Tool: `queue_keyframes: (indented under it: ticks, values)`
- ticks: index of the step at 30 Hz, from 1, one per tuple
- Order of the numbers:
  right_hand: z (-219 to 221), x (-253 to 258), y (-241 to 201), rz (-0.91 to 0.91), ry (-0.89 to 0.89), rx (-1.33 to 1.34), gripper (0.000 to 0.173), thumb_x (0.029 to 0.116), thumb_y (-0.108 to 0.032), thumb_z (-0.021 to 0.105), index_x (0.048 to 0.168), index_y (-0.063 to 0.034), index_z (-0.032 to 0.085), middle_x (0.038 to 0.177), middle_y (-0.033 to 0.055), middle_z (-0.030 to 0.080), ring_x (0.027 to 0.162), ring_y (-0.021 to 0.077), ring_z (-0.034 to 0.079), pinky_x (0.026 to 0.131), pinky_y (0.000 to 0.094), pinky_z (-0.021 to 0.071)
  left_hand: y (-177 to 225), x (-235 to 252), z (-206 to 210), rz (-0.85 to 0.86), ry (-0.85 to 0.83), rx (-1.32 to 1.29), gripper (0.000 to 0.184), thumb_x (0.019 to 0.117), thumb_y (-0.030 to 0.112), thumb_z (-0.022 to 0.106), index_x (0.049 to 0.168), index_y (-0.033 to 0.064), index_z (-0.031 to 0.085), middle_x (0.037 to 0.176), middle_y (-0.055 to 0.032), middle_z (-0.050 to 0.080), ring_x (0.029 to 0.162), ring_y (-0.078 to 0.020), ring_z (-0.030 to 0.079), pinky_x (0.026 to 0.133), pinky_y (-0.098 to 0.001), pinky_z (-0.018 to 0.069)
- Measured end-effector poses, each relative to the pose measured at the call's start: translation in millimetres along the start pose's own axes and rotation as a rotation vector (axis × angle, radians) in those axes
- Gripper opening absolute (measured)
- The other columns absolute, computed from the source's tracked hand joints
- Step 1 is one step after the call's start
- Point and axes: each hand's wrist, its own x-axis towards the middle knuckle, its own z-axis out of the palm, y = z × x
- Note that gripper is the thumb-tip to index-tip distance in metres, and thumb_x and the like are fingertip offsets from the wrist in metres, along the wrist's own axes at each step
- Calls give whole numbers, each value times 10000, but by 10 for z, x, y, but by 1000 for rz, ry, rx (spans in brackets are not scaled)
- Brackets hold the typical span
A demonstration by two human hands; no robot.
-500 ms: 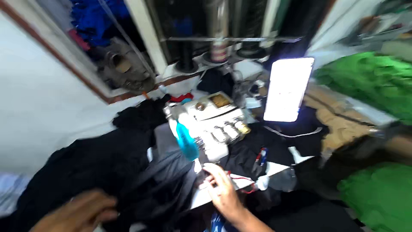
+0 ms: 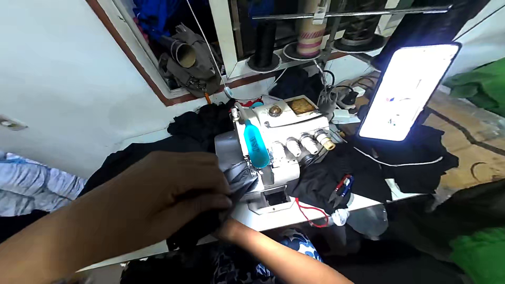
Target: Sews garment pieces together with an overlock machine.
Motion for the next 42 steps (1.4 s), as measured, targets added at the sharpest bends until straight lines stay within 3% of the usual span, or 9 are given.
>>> queue_keyframes:
  ticks: [6, 9, 11, 14, 17, 25, 36, 38, 42]
  values:
    - [-766, -548, -11, 58, 36, -457, 270, 991, -142, 568, 1025, 88, 706, 1010, 257, 718, 1011, 396, 706, 934, 554, 540, -138, -476, 83, -286, 137, 437, 312, 991, 425, 546, 894, 209, 750, 807, 123, 588, 730, 21, 577, 622, -165, 493]
    - [-1103, -623, -74, -186, 508, -475, 162, 970, -184, 626, 928, -78, 742, 834, 14, 708, 723, 86, 671, 677, 268, 584, -130, -537, 124, -312, 185, 363, 280, 993, 393, 559, 894, 214, 751, 823, 141, 589, 763, 56, 570, 656, -125, 480]
    - [-1219, -505, -185, -314, 662, -443, 152, 931, -204, 696, 1041, -114, 753, 970, -37, 725, 804, 10, 661, 727, 185, 571, -121, -486, 138, -289, 205, 325, 271, 995, 384, 566, 898, 211, 752, 825, 144, 592, 778, 65, 568, 667, -113, 473]
    - [-1242, -223, -189, -410, 579, -296, 367, 866, -222, 794, 1201, -100, 709, 1127, -8, 736, 967, 43, 680, 814, 203, 565, -88, -418, 136, -253, 194, 304, 257, 998, 373, 568, 905, 218, 751, 817, 149, 584, 770, 65, 560, 657, -106, 466]
    - [-1200, -70, -97, -464, 523, -190, 286, 857, -147, 790, 1128, -70, 739, 963, -7, 745, 844, 40, 673, 722, 197, 554, -80, -443, 127, -220, 156, 365, 288, 1014, 378, 552, 901, 200, 749, 818, 130, 603, 780, 35, 573, 672, -137, 474]
    - [-1243, -107, -100, -577, 480, -268, 120, 933, -84, 681, 987, -41, 780, 947, 25, 748, 929, 69, 697, 885, 234, 571, -193, -668, 187, -304, 176, 444, 320, 1019, 338, 514, 895, 162, 751, 837, 81, 639, 826, -27, 622, 721, -199, 515]
    - [-978, -203, -494, -675, 576, -461, 234, 961, -255, 709, 1109, -74, 711, 1124, 37, 731, 1141, 99, 651, 1016, 275, 512, -152, -686, 139, -229, 135, 91, 251, 1017, 324, 563, 880, 183, 720, 842, 132, 611, 822, 60, 582, 709, -88, 480]
    - [-981, -127, -532, -617, 405, -239, 283, 924, -207, 742, 1160, -53, 720, 1138, 27, 726, 1114, 85, 662, 995, 266, 543, -135, -678, 164, -235, 140, 111, 249, 1010, 336, 573, 883, 182, 721, 837, 132, 612, 816, 62, 586, 702, -88, 486]
    - [-987, -10, -489, -555, 293, -29, 76, 920, -154, 728, 911, -78, 724, 880, -21, 682, 866, 50, 643, 793, 211, 544, -119, -660, 268, -285, 167, 361, 327, 984, 458, 577, 911, 191, 751, 801, 107, 611, 774, 5, 589, 673, -154, 487]
